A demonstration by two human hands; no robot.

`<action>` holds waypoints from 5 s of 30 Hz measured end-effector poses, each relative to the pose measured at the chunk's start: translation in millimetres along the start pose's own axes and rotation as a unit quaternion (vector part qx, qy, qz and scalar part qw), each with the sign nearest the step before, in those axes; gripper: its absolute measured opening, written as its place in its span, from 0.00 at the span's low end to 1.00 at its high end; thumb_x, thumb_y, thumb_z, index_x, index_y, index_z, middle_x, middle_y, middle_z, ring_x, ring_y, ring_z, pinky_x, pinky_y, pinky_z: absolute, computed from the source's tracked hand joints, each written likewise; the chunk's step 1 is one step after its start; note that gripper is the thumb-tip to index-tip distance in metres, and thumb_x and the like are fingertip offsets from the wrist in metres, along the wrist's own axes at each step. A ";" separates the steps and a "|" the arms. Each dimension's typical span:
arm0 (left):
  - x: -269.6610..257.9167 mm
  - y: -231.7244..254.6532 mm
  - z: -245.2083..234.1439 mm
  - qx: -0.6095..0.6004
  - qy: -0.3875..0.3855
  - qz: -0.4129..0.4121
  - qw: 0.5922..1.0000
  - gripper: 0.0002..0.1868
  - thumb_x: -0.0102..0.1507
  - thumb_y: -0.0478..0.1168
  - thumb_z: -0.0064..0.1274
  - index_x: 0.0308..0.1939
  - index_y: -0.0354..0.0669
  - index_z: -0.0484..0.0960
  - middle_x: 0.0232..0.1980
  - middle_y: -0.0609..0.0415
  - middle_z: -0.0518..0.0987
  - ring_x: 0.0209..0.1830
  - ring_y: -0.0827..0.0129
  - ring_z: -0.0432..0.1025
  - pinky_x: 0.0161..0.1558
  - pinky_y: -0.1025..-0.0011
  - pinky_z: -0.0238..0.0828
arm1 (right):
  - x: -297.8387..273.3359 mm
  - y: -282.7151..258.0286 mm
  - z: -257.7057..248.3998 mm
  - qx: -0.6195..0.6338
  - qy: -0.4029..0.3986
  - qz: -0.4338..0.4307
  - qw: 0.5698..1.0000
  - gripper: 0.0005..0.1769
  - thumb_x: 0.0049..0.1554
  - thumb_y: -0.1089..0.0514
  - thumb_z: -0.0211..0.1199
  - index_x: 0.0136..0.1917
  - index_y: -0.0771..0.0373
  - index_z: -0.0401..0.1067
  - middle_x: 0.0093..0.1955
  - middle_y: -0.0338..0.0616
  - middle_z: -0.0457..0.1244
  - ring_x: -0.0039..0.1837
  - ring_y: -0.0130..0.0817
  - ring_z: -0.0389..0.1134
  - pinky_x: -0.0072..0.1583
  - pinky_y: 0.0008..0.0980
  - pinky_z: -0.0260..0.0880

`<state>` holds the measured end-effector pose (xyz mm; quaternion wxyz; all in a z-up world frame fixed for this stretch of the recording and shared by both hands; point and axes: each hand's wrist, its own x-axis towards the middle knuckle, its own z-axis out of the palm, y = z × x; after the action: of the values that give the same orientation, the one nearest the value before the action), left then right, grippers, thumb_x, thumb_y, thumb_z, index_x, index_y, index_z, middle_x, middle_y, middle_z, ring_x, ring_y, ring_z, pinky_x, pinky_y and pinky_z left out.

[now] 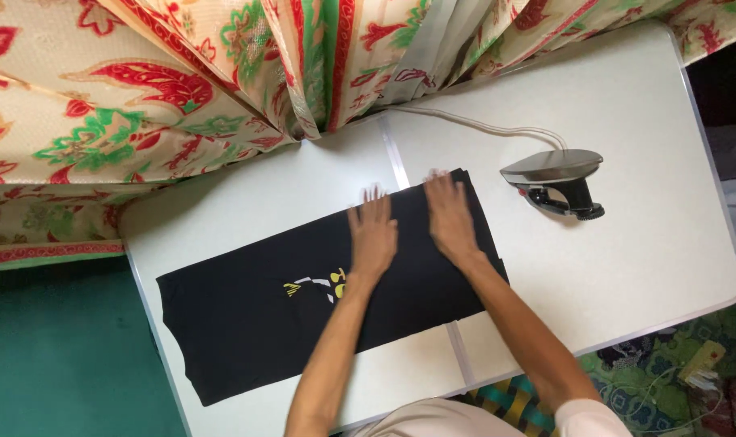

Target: The person irons a black t-shirt on a white table, then folds it neatly. The iron is set aside after use, and the folded shirt remains on the table.

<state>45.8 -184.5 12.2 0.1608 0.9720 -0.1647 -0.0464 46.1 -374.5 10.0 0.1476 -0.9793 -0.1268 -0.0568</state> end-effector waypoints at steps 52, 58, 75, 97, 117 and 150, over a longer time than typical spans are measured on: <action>-173.3 -215.4 -39.6 -0.034 0.021 -0.092 0.995 0.31 0.69 0.40 0.37 0.77 0.37 0.57 0.82 0.45 0.52 0.83 0.55 0.44 0.76 0.45 0.37 | 12.9 -293.7 115.2 0.064 -0.084 -0.120 0.987 0.35 0.63 0.54 0.45 0.83 0.54 0.48 0.86 0.45 0.43 0.86 0.48 0.37 0.77 0.68 0.34; -241.8 -322.6 -97.5 0.120 0.096 -0.163 0.975 0.30 0.70 0.43 0.42 0.75 0.39 0.62 0.79 0.46 0.59 0.81 0.53 0.50 0.74 0.45 0.46 | 11.6 -287.8 104.8 0.001 -0.036 -0.058 0.998 0.34 0.62 0.57 0.53 0.81 0.54 0.56 0.85 0.44 0.46 0.85 0.48 0.41 0.76 0.67 0.39; -261.3 -373.6 -89.9 0.055 0.083 -0.214 0.972 0.31 0.74 0.48 0.30 0.81 0.48 0.47 0.85 0.60 0.42 0.84 0.53 0.29 0.74 0.35 0.19 | 31.3 -450.5 153.2 0.020 -0.128 -0.146 0.981 0.34 0.70 0.39 0.39 0.83 0.54 0.50 0.86 0.48 0.41 0.85 0.50 0.36 0.78 0.67 0.31; -246.4 -355.5 -93.4 0.107 0.147 -0.165 0.969 0.28 0.73 0.41 0.35 0.78 0.43 0.59 0.84 0.50 0.49 0.83 0.46 0.35 0.74 0.34 0.28 | 2.7 -300.4 103.9 -0.055 -0.042 0.046 0.997 0.34 0.70 0.41 0.44 0.82 0.58 0.53 0.86 0.49 0.42 0.84 0.57 0.40 0.73 0.77 0.40; -242.3 -209.0 -55.1 -0.039 0.112 -0.101 0.988 0.33 0.66 0.38 0.47 0.75 0.35 0.60 0.81 0.37 0.51 0.82 0.42 0.43 0.74 0.39 0.38 | -43.6 -332.7 96.4 0.075 -0.051 -0.144 0.985 0.31 0.61 0.61 0.51 0.77 0.56 0.60 0.81 0.43 0.53 0.83 0.43 0.48 0.79 0.52 0.44; -292.4 -155.1 -27.6 -0.007 0.038 -0.199 0.979 0.47 0.61 0.72 0.42 0.80 0.64 0.50 0.85 0.48 0.41 0.83 0.42 0.32 0.71 0.27 0.24 | 2.9 -298.6 108.5 0.034 -0.209 -0.077 0.974 0.34 0.69 0.40 0.44 0.84 0.44 0.44 0.88 0.36 0.32 0.87 0.46 0.28 0.80 0.64 0.28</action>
<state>-178.2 60.3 -1.7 0.1618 0.9852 0.0390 -0.0414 -22.2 -64.9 -10.7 0.1460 -0.9510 -0.2321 0.1426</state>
